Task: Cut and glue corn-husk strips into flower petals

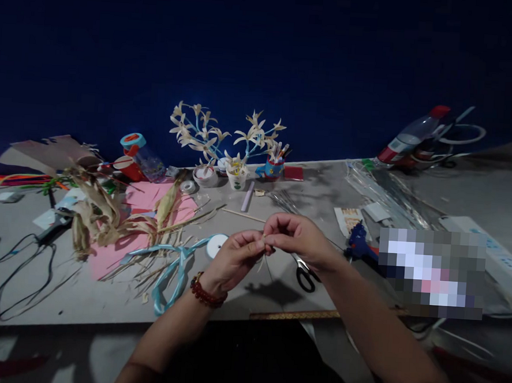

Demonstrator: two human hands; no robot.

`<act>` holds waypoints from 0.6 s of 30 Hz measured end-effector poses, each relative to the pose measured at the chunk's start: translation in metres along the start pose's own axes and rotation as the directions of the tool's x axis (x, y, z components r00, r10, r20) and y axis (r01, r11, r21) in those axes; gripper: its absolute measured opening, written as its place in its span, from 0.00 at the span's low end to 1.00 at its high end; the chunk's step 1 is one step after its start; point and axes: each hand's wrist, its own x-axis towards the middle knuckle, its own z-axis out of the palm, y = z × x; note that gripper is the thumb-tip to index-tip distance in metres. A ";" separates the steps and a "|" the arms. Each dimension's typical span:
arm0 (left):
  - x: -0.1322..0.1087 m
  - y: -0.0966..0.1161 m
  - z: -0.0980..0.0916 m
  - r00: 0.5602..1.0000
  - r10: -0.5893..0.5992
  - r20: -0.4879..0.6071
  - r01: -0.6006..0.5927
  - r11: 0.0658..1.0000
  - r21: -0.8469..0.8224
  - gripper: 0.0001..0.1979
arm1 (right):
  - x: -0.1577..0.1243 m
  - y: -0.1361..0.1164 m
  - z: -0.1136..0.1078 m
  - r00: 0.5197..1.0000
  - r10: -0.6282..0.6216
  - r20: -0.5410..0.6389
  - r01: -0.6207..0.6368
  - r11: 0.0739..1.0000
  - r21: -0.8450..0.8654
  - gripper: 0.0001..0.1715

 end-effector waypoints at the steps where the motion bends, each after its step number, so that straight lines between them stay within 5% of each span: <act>1: 0.001 0.001 0.002 0.997 0.067 -0.034 -0.066 0.997 0.030 0.12 | 0.002 -0.002 0.000 0.999 -0.028 -0.032 0.027 0.999 -0.028 0.10; 8: 0.003 0.006 0.009 0.901 0.405 -0.156 -0.325 0.868 0.374 0.08 | 0.013 -0.002 0.006 0.966 -0.167 -0.196 0.135 0.977 -0.167 0.11; 14: -0.002 0.005 0.007 0.866 0.475 -0.156 -0.312 0.758 0.573 0.09 | 0.018 0.004 0.014 0.944 -0.206 -0.259 0.177 0.976 -0.130 0.10; 18: -0.004 0.001 0.007 0.883 0.432 -0.184 -0.303 0.824 0.479 0.10 | 0.018 0.005 0.017 0.943 -0.200 -0.267 0.178 0.978 -0.104 0.12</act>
